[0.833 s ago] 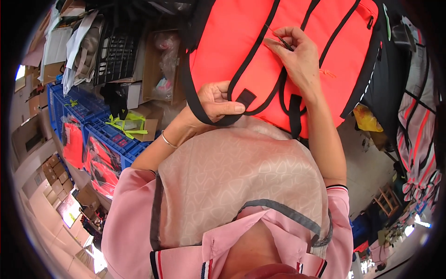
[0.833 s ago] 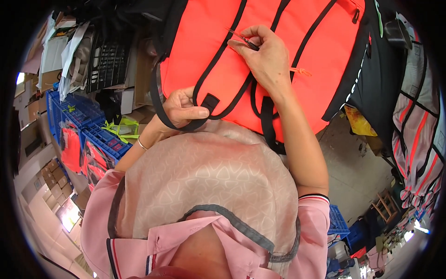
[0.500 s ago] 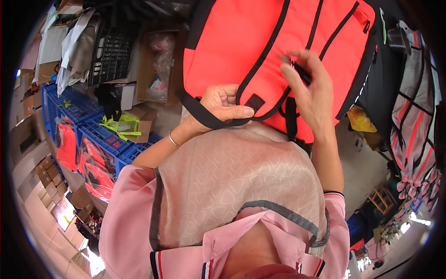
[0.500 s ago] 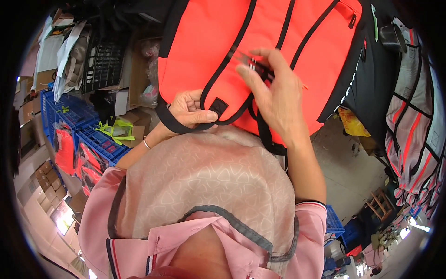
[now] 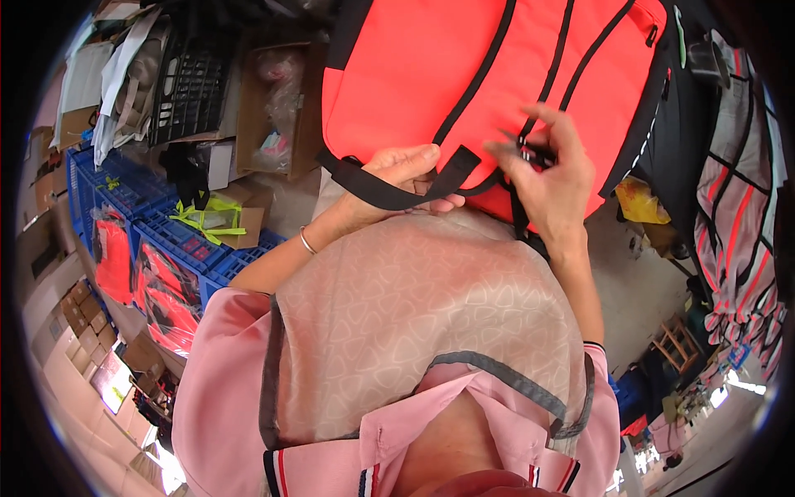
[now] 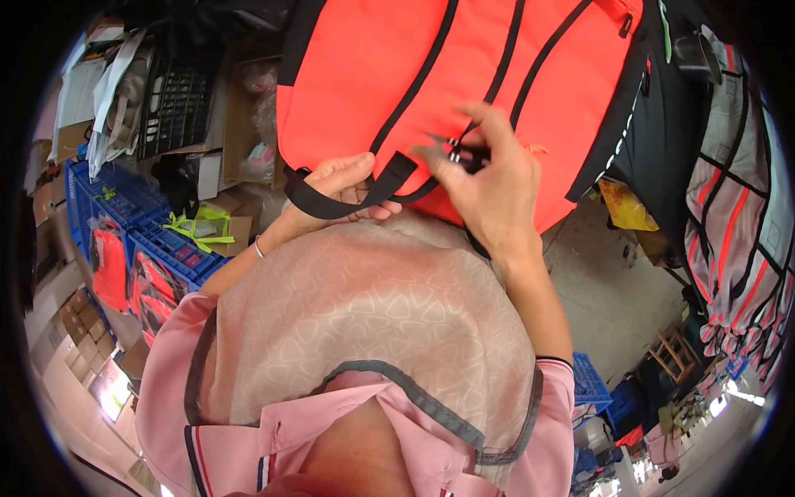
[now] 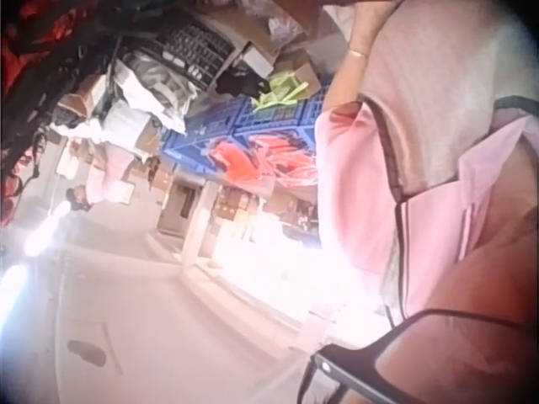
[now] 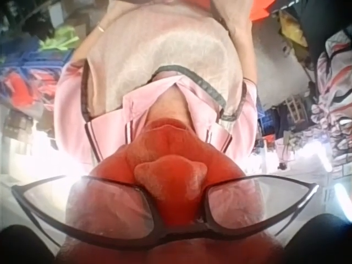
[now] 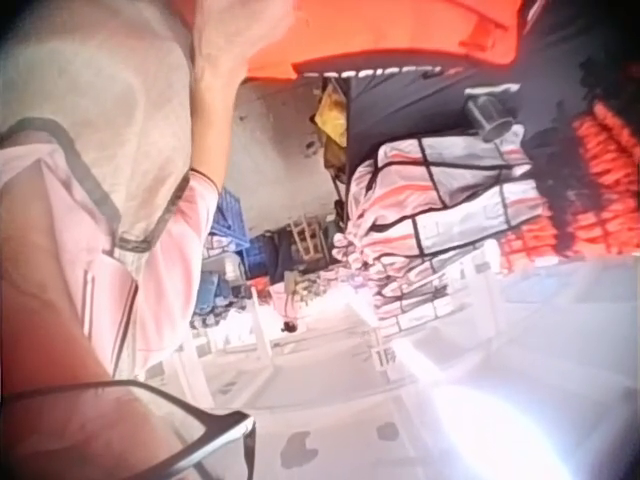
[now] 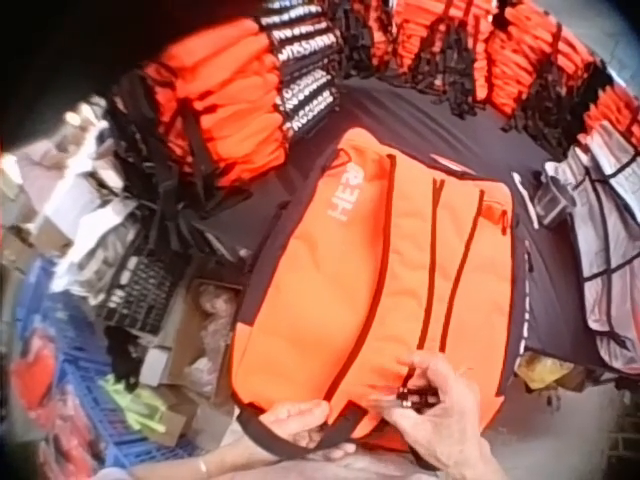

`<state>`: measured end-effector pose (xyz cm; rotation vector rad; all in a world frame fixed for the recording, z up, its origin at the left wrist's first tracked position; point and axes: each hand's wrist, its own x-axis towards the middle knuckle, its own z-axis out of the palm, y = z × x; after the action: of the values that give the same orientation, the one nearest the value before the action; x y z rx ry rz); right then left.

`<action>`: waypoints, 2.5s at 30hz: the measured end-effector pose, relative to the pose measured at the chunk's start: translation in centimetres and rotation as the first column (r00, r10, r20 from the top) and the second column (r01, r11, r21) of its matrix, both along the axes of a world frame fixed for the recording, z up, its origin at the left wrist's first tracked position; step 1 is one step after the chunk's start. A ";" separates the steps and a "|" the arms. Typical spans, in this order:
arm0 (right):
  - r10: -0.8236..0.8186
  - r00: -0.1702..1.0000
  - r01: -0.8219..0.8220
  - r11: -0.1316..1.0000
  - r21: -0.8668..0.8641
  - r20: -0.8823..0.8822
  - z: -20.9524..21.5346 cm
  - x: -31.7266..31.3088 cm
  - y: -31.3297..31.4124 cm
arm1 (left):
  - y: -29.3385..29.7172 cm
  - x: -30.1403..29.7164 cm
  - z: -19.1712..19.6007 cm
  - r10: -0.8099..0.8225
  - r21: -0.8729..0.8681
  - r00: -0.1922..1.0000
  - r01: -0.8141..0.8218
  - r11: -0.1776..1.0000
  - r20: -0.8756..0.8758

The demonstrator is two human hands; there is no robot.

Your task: Inspecting and trimming threads from manufactured bags in a factory.

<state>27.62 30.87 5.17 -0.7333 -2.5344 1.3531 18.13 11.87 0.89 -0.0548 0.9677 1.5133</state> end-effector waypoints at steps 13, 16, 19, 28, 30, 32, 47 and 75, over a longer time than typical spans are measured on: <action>-0.029 0.998 0.042 0.957 -0.286 0.047 -1.8 -2.4 -1.8 | -0.3 0.1 -1.9 0.120 0.092 0.979 -0.136 0.986 0.163; -0.031 0.997 0.054 0.940 -0.337 0.074 -2.3 -2.9 -1.3 | -0.2 0.2 -2.3 0.150 0.083 0.977 -0.164 0.983 0.154; -0.021 0.993 0.064 0.923 -0.380 0.116 -2.6 -3.3 -0.5 | -0.2 0.4 -2.7 0.139 0.076 0.981 -0.151 0.986 0.136; 0.135 0.981 -0.060 0.897 -0.439 0.141 -2.5 -2.9 0.3 | 2.3 -0.7 -0.9 -0.073 -0.179 0.915 0.001 0.984 -0.396; 0.034 0.997 -0.040 0.995 -0.089 -0.067 -2.1 -1.6 0.1 | 2.5 -0.7 -1.1 -0.040 -0.165 0.910 -0.032 0.986 -0.414; 0.072 0.997 -0.071 0.997 0.024 -0.038 -0.7 -0.2 0.6 | 2.5 -0.7 -0.8 -0.052 -0.200 0.911 -0.034 0.979 -0.409; 0.668 0.739 -0.421 0.353 0.836 0.090 1.3 -0.5 1.4 | 2.9 -0.5 -1.5 -0.071 -0.243 0.860 -0.062 0.968 -0.505; 0.813 0.554 -0.597 0.240 0.765 0.178 2.3 -3.0 1.7 | 2.9 -0.1 -2.2 -0.073 -0.228 0.864 -0.049 0.972 -0.498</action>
<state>24.59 32.57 7.44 0.8727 -2.8538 0.2094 18.04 14.82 -1.34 0.1903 1.5644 1.4201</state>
